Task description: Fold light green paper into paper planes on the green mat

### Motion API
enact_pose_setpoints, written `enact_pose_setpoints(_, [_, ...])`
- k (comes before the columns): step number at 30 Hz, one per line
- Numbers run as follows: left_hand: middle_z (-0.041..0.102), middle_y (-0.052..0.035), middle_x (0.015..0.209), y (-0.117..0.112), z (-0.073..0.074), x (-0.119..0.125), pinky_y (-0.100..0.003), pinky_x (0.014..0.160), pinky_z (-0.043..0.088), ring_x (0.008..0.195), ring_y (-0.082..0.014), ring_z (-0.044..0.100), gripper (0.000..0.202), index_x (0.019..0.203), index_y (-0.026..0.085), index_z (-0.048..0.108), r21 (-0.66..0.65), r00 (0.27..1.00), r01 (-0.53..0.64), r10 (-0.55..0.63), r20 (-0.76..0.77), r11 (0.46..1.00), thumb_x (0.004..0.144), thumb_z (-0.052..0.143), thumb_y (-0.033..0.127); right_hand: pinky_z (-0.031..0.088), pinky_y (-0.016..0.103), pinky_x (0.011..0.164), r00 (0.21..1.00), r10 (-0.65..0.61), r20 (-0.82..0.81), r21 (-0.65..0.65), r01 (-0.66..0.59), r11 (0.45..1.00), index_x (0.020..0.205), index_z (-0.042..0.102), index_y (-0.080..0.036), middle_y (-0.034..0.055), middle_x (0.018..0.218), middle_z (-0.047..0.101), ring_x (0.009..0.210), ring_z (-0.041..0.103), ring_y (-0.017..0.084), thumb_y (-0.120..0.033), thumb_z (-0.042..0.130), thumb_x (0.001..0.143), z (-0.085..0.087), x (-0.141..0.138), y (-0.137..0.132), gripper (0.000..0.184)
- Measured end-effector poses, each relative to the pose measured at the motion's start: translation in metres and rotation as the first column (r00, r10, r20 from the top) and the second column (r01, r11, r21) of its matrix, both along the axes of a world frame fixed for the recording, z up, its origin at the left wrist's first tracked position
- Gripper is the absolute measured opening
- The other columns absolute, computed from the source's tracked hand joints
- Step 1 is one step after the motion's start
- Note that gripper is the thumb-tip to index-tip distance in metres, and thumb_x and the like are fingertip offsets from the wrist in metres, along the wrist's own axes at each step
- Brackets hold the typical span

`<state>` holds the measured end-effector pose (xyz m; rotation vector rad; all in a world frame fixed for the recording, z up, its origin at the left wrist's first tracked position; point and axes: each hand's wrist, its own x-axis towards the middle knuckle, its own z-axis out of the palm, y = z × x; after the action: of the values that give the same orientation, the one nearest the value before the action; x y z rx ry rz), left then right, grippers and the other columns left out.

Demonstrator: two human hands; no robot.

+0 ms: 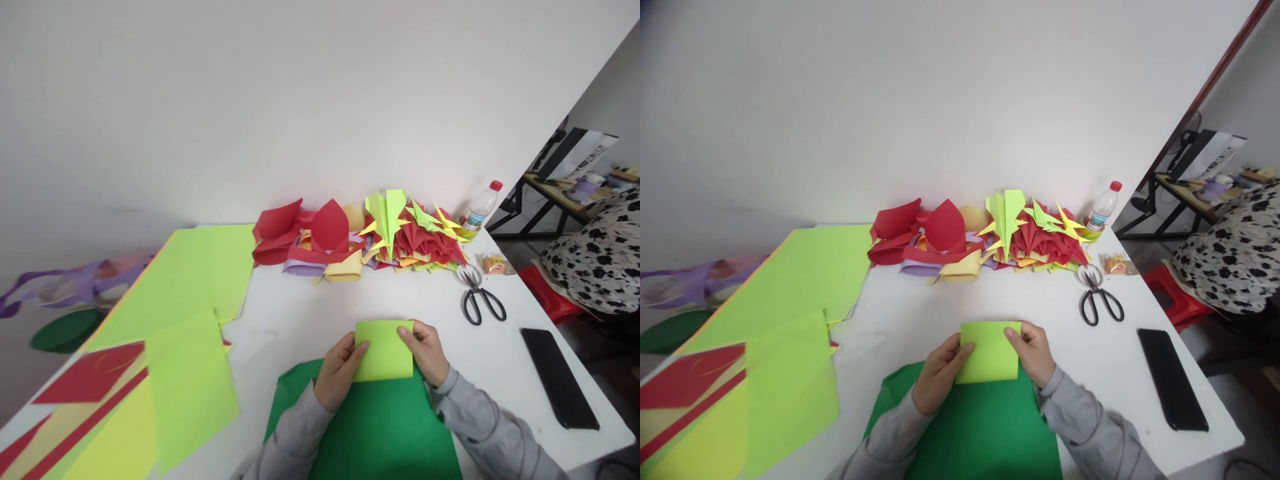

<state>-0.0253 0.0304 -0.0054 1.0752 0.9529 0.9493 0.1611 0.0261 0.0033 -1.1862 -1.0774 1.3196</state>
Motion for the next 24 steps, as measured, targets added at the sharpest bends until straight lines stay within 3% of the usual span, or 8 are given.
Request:
enact_pose_setpoints(16, [0.061, 0.0000, 0.070, -0.004, 0.007, 0.002, -0.027, 0.060, 0.046, 0.062, -0.0150, 0.053, 0.044, 0.088, 0.017, 0.066, 0.021, 0.999, -0.026, 0.027, -0.046, 0.999, 0.076, 0.063, 0.059, 0.042, 0.026, 0.057, 0.998, -0.047, 0.033, 0.014, 0.046, 0.999, 0.077, 0.071, -0.017, 0.0007, 0.065, 0.065, 0.060, 0.053, 0.014, -0.056, 0.069, 0.075, -0.003, 0.003, 0.002, 0.039])
enact_pose_setpoints(24, [0.055, 0.0018, 0.064, -0.004, 0.013, -0.002, -0.024, 0.056, 0.041, 0.062, -0.0138, 0.047, 0.041, 0.074, 0.018, 0.065, 0.099, 0.969, -0.198, 0.210, -0.133, 0.975, 0.078, 0.058, 0.059, 0.041, 0.027, 0.056, 0.998, -0.012, 0.066, 0.004, 0.011, 1.000, 0.077, 0.072, -0.017, 0.0005, 0.062, 0.064, 0.056, 0.051, 0.013, -0.055, 0.069, 0.075, -0.003, 0.001, -0.001, 0.038])
